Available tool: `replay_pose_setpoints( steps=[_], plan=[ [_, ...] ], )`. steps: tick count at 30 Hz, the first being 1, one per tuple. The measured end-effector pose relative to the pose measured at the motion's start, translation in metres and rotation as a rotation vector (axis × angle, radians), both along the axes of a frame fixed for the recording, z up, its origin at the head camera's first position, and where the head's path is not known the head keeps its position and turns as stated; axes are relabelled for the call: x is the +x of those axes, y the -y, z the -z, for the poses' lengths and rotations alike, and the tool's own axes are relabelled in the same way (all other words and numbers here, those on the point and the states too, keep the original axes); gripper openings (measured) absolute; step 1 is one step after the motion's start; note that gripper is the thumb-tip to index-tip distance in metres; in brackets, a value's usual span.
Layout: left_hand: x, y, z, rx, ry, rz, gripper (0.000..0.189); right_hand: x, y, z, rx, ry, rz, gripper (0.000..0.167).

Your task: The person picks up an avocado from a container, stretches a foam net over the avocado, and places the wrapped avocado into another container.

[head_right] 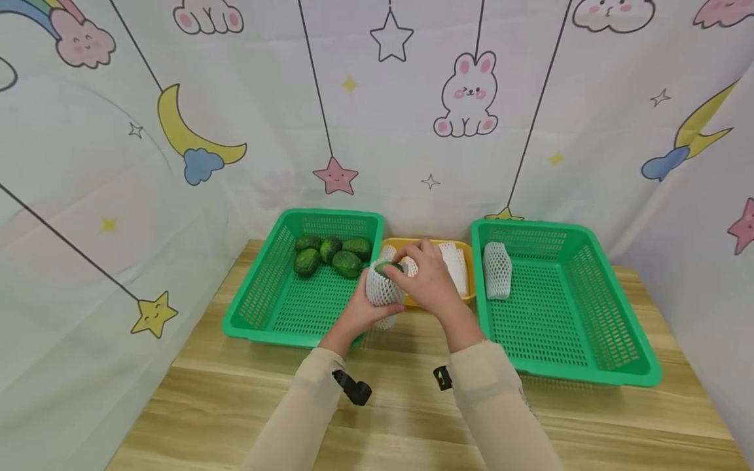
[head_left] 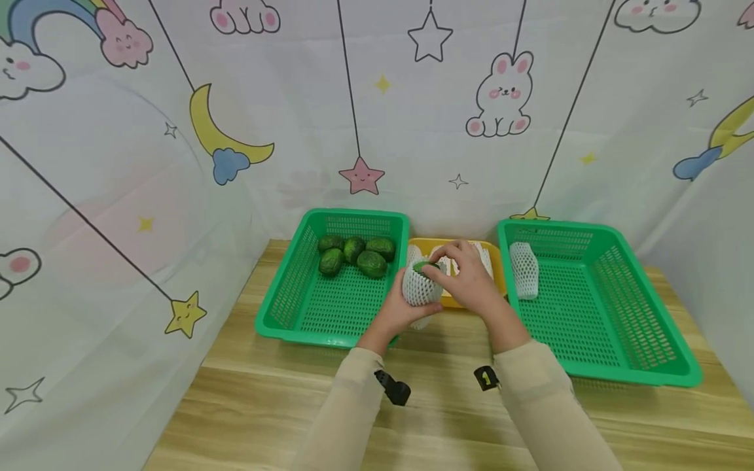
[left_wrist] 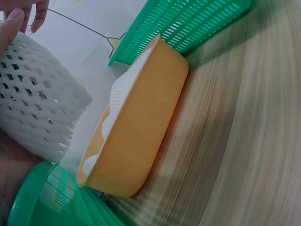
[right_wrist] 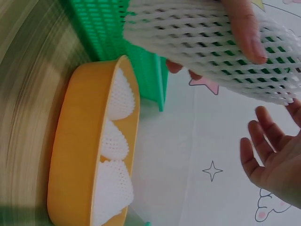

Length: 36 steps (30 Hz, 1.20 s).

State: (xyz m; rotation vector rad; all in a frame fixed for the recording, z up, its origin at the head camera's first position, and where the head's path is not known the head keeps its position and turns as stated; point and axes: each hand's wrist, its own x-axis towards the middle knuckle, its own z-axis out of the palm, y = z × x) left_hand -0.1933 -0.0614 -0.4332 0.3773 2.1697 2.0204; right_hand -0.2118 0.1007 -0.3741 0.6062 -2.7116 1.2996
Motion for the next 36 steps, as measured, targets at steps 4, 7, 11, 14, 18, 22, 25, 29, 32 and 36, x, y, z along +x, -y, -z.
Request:
replay_pose_setpoints(
  steps=[4, 7, 11, 14, 18, 22, 25, 29, 32, 36],
  plan=[
    [-0.001, -0.001, 0.0, 0.003, 0.003, -0.013, 0.082, -0.001, -0.001, -0.002, 0.013, 0.061, -0.012, 0.03],
    [-0.001, -0.001, -0.001, 0.006, 0.014, -0.01, 0.082, -0.002, -0.002, -0.001, 0.068, 0.083, 0.014, 0.031],
    [-0.003, -0.001, -0.001, 0.01, 0.011, -0.001, 0.079, -0.002, -0.003, -0.001, 0.128, 0.086, 0.04, 0.03],
    [-0.005, -0.001, 0.003, 0.02, -0.008, 0.003, 0.077, -0.002, -0.002, -0.002, 0.139, 0.098, 0.026, 0.029],
    [-0.011, -0.002, 0.013, 0.04, -0.032, 0.004, 0.075, -0.003, -0.001, -0.001, 0.127, 0.169, -0.006, 0.026],
    [-0.016, -0.002, 0.026, 0.043, -0.049, -0.002, 0.074, -0.002, 0.0, 0.001, 0.143, 0.244, -0.003, 0.026],
    [-0.016, -0.002, 0.029, 0.037, -0.074, -0.016, 0.071, -0.003, 0.0, 0.002, 0.161, 0.262, -0.003, 0.028],
    [-0.016, -0.001, 0.029, 0.047, -0.099, -0.019, 0.068, -0.002, 0.001, 0.001, 0.162, 0.276, 0.0, 0.029],
    [-0.016, -0.001, 0.028, 0.054, -0.104, -0.012, 0.066, -0.002, 0.0, 0.001, 0.145, 0.273, 0.002, 0.027],
    [-0.015, -0.001, 0.028, 0.03, -0.076, -0.025, 0.065, -0.002, -0.005, 0.007, -0.031, 0.3, -0.006, 0.037]
  ],
)
